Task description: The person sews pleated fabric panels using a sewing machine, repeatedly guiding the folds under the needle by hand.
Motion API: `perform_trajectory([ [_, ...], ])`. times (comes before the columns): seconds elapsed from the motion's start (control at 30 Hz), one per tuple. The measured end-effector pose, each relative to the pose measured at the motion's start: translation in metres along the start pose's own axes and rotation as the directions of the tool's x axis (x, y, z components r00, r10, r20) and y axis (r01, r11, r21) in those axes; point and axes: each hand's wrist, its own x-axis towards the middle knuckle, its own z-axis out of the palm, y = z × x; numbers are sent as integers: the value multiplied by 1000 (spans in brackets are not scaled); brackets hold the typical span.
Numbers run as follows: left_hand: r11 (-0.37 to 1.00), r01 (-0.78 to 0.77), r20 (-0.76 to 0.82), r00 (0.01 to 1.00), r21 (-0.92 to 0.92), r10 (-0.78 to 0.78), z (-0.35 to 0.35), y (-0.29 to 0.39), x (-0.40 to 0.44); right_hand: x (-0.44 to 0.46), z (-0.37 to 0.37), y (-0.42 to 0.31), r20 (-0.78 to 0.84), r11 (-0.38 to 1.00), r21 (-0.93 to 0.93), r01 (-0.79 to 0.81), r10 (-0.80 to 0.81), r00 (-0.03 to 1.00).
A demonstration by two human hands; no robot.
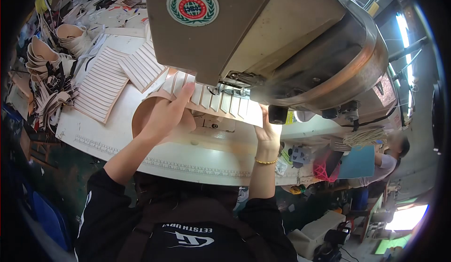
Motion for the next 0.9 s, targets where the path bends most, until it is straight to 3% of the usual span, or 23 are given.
perform_trajectory([
  [0.17,998,-50,17,999,-28,50,5,1,18,17,-13,-3,9,964,266,-11,9,1000],
  [0.33,987,135,3,991,83,-136,8,9,28,30,-14,-7,-71,926,357,-124,159,985],
  [0.4,956,59,87,996,-288,-35,9,-2,37,32,-15,-5,-106,940,332,-79,120,987],
  [0.47,784,7,129,987,-621,93,8,-11,47,32,-15,-4,-138,951,306,-31,77,987],
  [0.5,784,7,130,987,-621,95,5,-13,52,31,-11,-3,-137,952,306,-30,76,988],
  [0.67,786,82,205,977,-613,58,-11,-21,70,21,1,6,-350,984,39,172,-147,925],
  [0.8,740,-157,-35,983,-654,178,2,-31,66,19,-53,22,-244,952,-257,168,-232,942],
  [0.83,784,-145,-115,989,-604,95,-5,-38,47,2,-32,26,-78,928,-314,203,-238,968],
  [0.87,906,-280,-320,868,318,381,-9,-68,33,-21,5,33,92,899,-361,247,-229,969],
  [0.9,905,-281,-322,866,319,382,-10,-100,17,-37,41,45,-142,865,-497,73,-164,976],
])
